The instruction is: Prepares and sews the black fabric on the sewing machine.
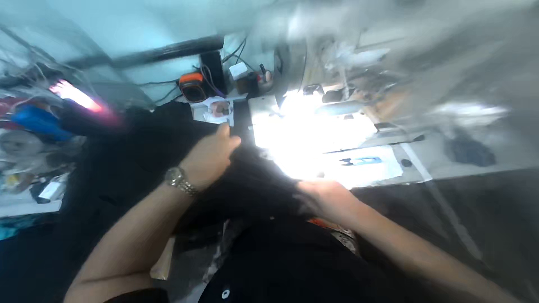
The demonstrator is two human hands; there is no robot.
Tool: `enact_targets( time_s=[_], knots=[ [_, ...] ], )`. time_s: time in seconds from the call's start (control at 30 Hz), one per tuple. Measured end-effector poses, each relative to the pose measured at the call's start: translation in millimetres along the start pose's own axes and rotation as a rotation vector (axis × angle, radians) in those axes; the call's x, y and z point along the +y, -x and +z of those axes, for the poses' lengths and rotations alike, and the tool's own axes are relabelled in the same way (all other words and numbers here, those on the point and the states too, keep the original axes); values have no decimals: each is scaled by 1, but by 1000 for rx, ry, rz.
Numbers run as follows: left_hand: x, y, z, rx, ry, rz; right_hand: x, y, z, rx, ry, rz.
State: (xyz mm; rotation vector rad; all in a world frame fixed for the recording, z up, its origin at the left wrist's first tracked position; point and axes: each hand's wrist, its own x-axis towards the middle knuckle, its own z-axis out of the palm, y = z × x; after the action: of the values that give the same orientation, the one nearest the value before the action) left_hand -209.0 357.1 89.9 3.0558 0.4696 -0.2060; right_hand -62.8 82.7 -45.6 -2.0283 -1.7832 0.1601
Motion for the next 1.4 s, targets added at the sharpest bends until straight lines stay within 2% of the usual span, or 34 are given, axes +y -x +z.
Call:
enact_targets(
  time_s=[0.07,0.23,0.33,0.47,0.53,0.67,0.73,0.83,1.03,1.2,1.33,1.4],
  knots=[
    [6,4,35,-45,48,52,1,7,13,-111,-86,7],
    [18,38,46,24,112,96,-7,-7,23,215,-165,-50],
    [26,55,49,73,118,131,-19,-32,29,311,-147,-21],
    [33,67,56,217,96,119,-39,-62,46,227,-123,58],
    [35,73,58,266,80,112,-40,-70,55,243,-109,55],
    [35,86,66,368,59,212,-33,-72,63,547,-92,-94],
    [36,92,74,405,47,286,-31,-68,63,620,-103,-135],
    [40,97,87,373,94,350,-27,-63,65,678,-122,-158],
    [48,101,99,343,194,258,-29,-59,67,710,-146,-197],
    [47,101,95,390,176,195,-30,-62,65,721,-165,-176],
    [39,91,83,422,107,149,-29,-65,59,698,-176,-114],
    [34,78,70,486,99,102,-27,-68,53,671,-281,-57]
  ],
)
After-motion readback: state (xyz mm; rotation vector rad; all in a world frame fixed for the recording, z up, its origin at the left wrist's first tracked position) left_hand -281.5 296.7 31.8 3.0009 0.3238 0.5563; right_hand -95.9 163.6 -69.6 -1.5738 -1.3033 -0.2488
